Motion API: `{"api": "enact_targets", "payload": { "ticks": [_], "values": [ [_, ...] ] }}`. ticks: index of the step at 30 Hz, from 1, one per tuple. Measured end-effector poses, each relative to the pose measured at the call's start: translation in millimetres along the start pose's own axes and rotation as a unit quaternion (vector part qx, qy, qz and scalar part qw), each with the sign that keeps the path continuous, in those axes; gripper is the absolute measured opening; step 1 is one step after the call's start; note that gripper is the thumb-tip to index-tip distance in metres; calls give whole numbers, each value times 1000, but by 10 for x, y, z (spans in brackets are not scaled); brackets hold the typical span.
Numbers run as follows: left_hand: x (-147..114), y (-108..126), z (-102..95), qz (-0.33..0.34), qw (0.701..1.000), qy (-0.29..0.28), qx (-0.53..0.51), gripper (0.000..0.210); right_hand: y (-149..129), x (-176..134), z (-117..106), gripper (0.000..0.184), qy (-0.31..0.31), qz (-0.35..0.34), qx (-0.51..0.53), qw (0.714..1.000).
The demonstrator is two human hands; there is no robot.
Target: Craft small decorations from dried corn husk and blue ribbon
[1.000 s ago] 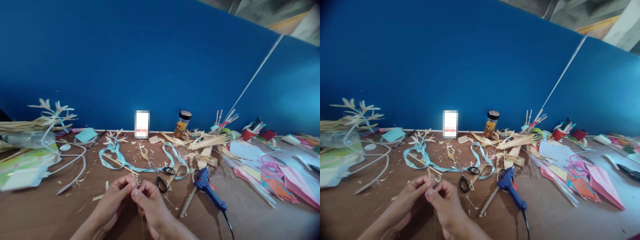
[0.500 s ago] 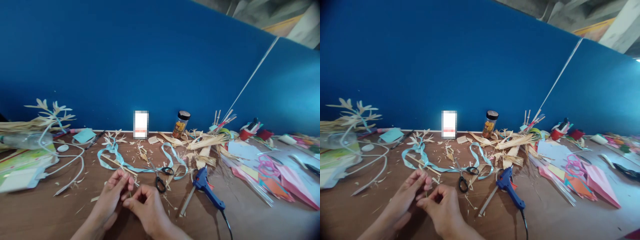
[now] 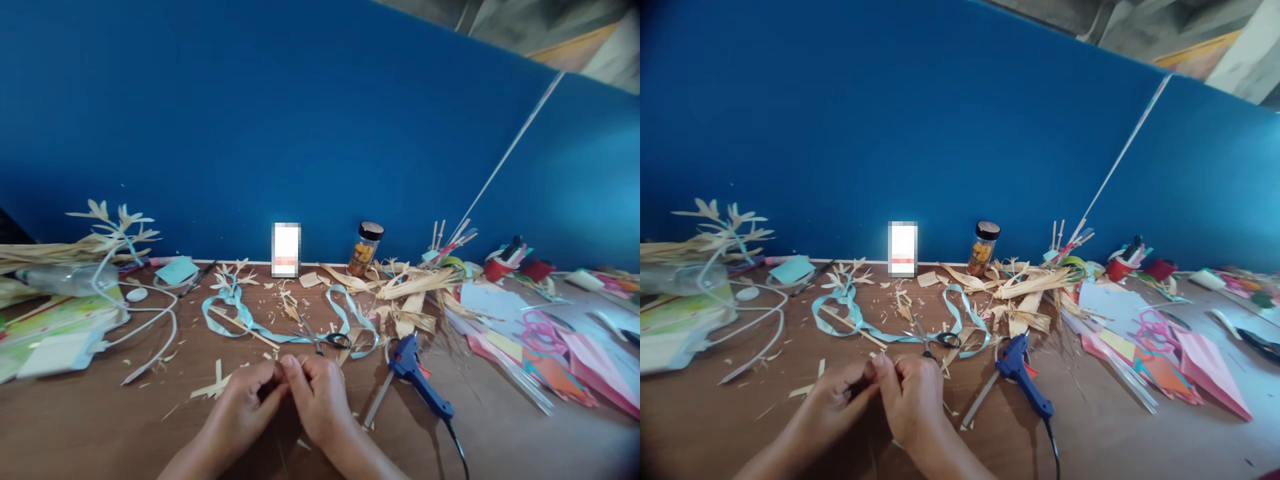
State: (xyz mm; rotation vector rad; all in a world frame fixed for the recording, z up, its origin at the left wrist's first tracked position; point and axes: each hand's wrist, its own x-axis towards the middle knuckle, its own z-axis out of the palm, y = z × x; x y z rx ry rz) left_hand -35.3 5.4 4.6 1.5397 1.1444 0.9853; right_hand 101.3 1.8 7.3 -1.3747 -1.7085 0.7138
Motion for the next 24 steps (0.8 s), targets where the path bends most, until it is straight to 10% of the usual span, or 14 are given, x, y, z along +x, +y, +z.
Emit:
{"api": "enact_targets", "payload": {
  "ticks": [24],
  "values": [
    [31,26,-78,36,989,40,138,10,42,75,2,35,-3,41,74,996]
  ]
}}
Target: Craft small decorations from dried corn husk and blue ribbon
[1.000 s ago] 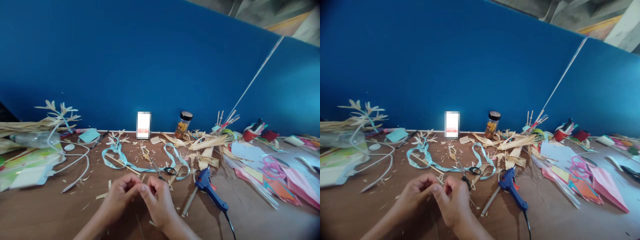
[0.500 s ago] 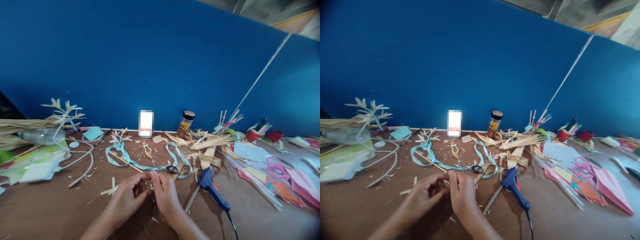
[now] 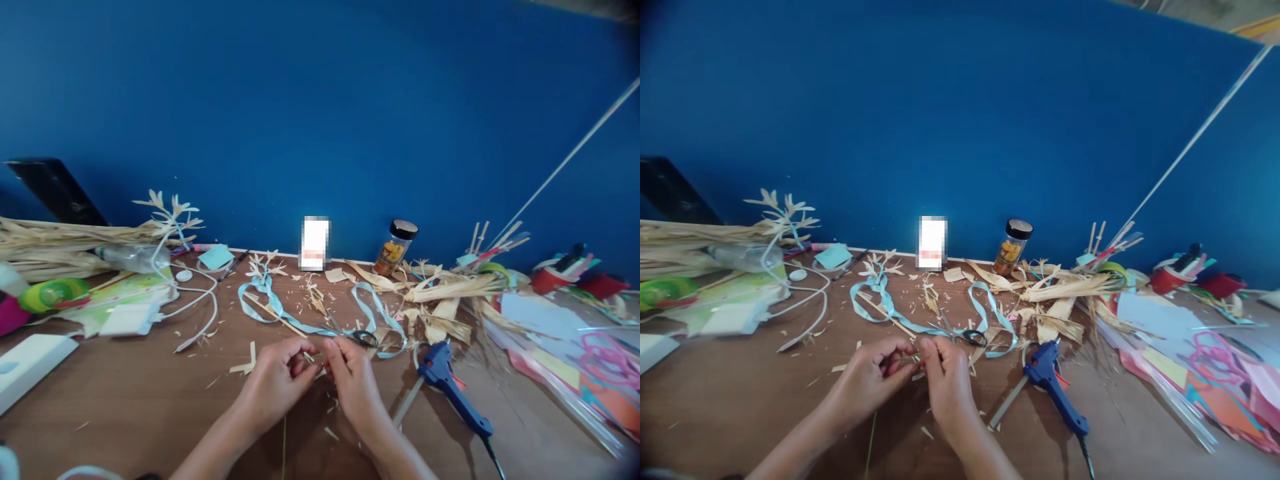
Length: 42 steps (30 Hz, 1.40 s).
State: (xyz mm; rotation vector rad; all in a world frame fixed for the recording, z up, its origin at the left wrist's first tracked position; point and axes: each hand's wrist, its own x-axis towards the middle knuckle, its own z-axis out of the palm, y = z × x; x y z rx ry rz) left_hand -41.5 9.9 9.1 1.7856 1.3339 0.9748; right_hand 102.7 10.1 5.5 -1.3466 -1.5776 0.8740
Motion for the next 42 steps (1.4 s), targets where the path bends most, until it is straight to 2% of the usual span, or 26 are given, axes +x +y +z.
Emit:
{"api": "enact_targets", "payload": {
  "ticks": [7,13,15,18,21,24,26,28,30,33,37,42],
  "values": [
    [33,-1,-43,-51,998,-9,-44,16,-10,14,-21,27,-32,20,41,998],
    [66,-11,-66,-87,991,-38,-91,21,-62,9,-31,21,-25,-13,14,1000],
    [77,-26,-73,-92,990,-28,-106,22,-54,21,-48,19,-12,-22,-1,1000],
    [98,-69,-94,-99,988,14,-114,21,-8,70,-105,16,34,-30,-13,999],
    [116,-119,-113,-107,984,37,-135,22,32,125,-185,18,115,-56,-37,991],
    [114,-149,-92,-105,983,39,-146,22,13,128,-237,21,188,-131,-115,966],
    [98,-152,-60,-92,987,42,-126,22,-27,95,-238,24,207,-196,-172,943],
    [77,-139,-26,-71,993,43,-88,20,-65,51,-215,28,174,-256,-212,927],
    [57,-116,-3,-45,997,34,-60,20,-81,18,-179,30,104,-294,-246,918],
    [46,-84,11,-23,999,21,-45,19,-56,10,-131,22,38,-297,-280,912],
    [56,-76,17,-25,998,29,-42,17,0,34,-101,12,37,-267,-311,911],
    [69,-65,-1,-37,996,52,-64,18,22,55,-97,13,92,-237,-340,905]
  ]
}}
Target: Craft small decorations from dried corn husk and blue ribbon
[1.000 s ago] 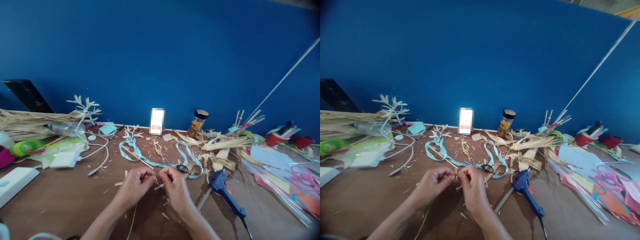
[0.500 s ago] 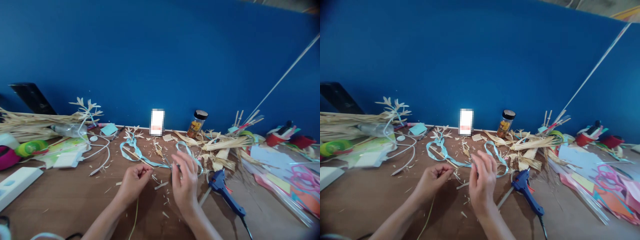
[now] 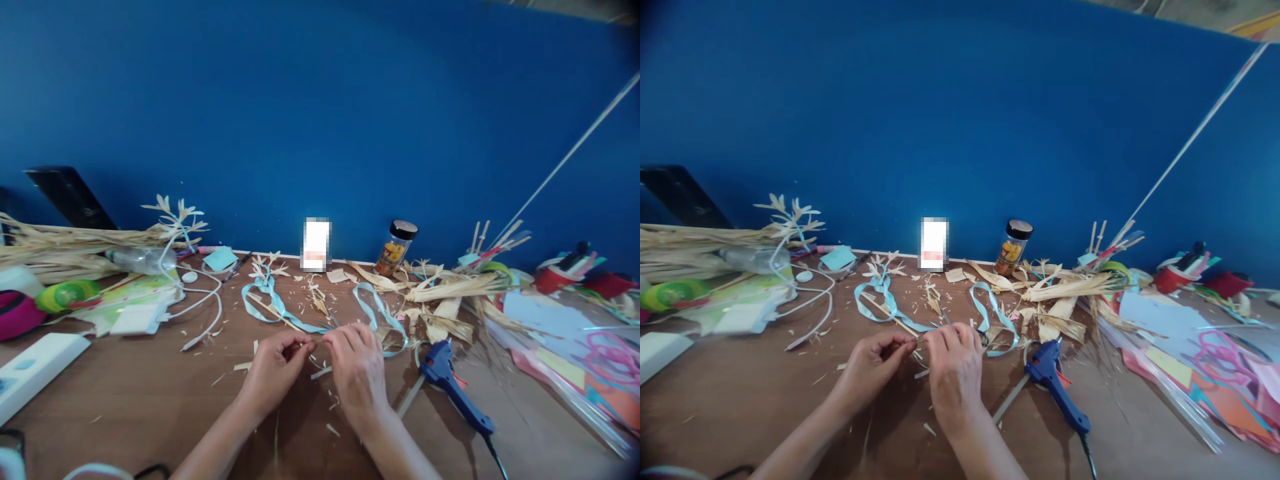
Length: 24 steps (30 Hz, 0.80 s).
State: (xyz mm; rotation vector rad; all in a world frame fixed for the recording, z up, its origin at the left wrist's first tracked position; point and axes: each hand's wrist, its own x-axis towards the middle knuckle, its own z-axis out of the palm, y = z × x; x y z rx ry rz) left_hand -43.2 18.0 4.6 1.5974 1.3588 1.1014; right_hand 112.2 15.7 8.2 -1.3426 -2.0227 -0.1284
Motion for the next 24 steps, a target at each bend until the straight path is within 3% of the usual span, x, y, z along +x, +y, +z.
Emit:
{"api": "enact_targets", "payload": {
  "ticks": [4,8,13,20,24],
  "values": [
    [14,12,-33,19,999,26,37,19,41,24,-12,13,22,41,-18,999],
    [3,27,-52,35,994,30,102,27,53,42,-48,10,13,41,-32,999],
    [-68,150,-69,15,981,-8,194,39,0,84,-244,9,-16,21,-27,999],
    [-110,248,-58,-29,980,-89,176,41,-39,92,-505,14,-63,-2,-6,998],
    [-93,295,-35,30,970,-24,239,26,-25,51,-452,14,-89,17,-27,996]
  ]
}}
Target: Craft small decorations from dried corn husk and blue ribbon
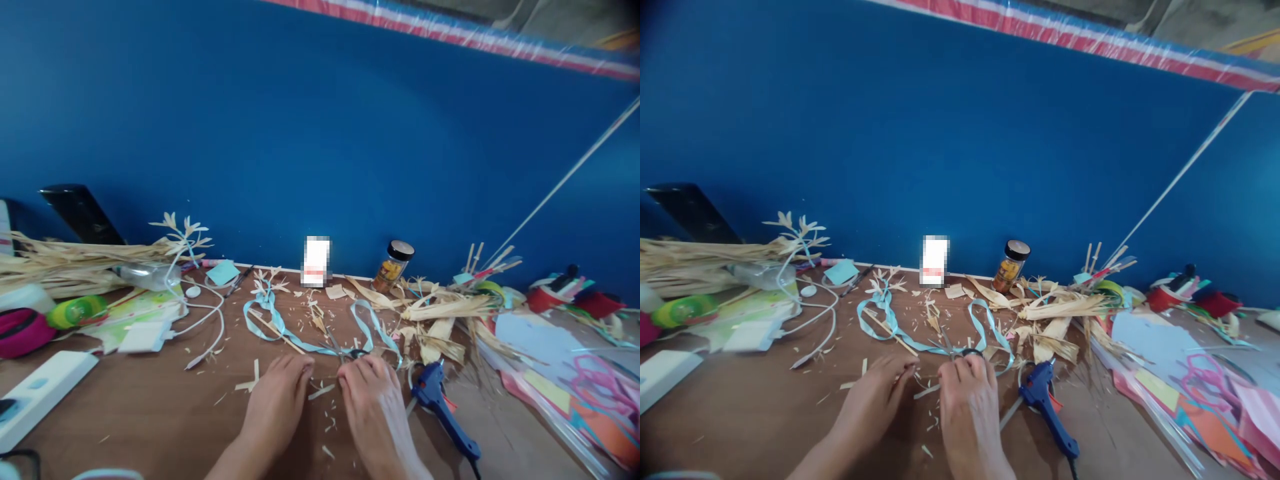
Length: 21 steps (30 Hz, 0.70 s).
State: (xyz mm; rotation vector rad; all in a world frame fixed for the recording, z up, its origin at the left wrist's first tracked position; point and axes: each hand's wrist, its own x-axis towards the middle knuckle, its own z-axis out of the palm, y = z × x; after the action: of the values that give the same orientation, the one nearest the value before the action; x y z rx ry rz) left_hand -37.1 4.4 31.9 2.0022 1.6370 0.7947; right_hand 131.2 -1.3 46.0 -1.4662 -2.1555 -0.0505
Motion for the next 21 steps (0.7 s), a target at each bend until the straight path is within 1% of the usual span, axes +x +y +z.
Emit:
{"api": "enact_targets", "payload": {
  "ticks": [2,3,4,6,8,10,12,15,18,21],
  "values": [
    [-26,45,10,37,998,51,23,28,6,3,28,14,-15,7,-10,1000],
    [-50,65,24,59,996,62,23,30,5,8,33,13,-23,6,-11,1000],
    [-79,81,46,81,995,60,14,31,0,14,32,12,-30,2,-10,999],
    [-138,91,104,109,994,29,-15,34,-20,23,16,12,-44,-8,6,999],
    [-180,71,160,79,996,6,-38,33,-44,28,-5,12,-59,-12,33,998],
    [-193,35,185,32,998,8,-62,29,-61,32,-18,13,-73,-10,55,996],
    [-184,6,164,-8,996,5,-94,22,-63,39,-17,13,-76,-12,67,995],
    [-160,10,68,-40,988,-29,-146,13,-50,56,-1,12,-70,-15,73,995],
    [-147,49,-24,-73,976,-56,-197,19,-39,64,12,12,-61,-21,75,995],
    [-152,75,-47,-100,960,-84,-247,28,-33,52,14,12,-56,-23,90,994]
  ]
}}
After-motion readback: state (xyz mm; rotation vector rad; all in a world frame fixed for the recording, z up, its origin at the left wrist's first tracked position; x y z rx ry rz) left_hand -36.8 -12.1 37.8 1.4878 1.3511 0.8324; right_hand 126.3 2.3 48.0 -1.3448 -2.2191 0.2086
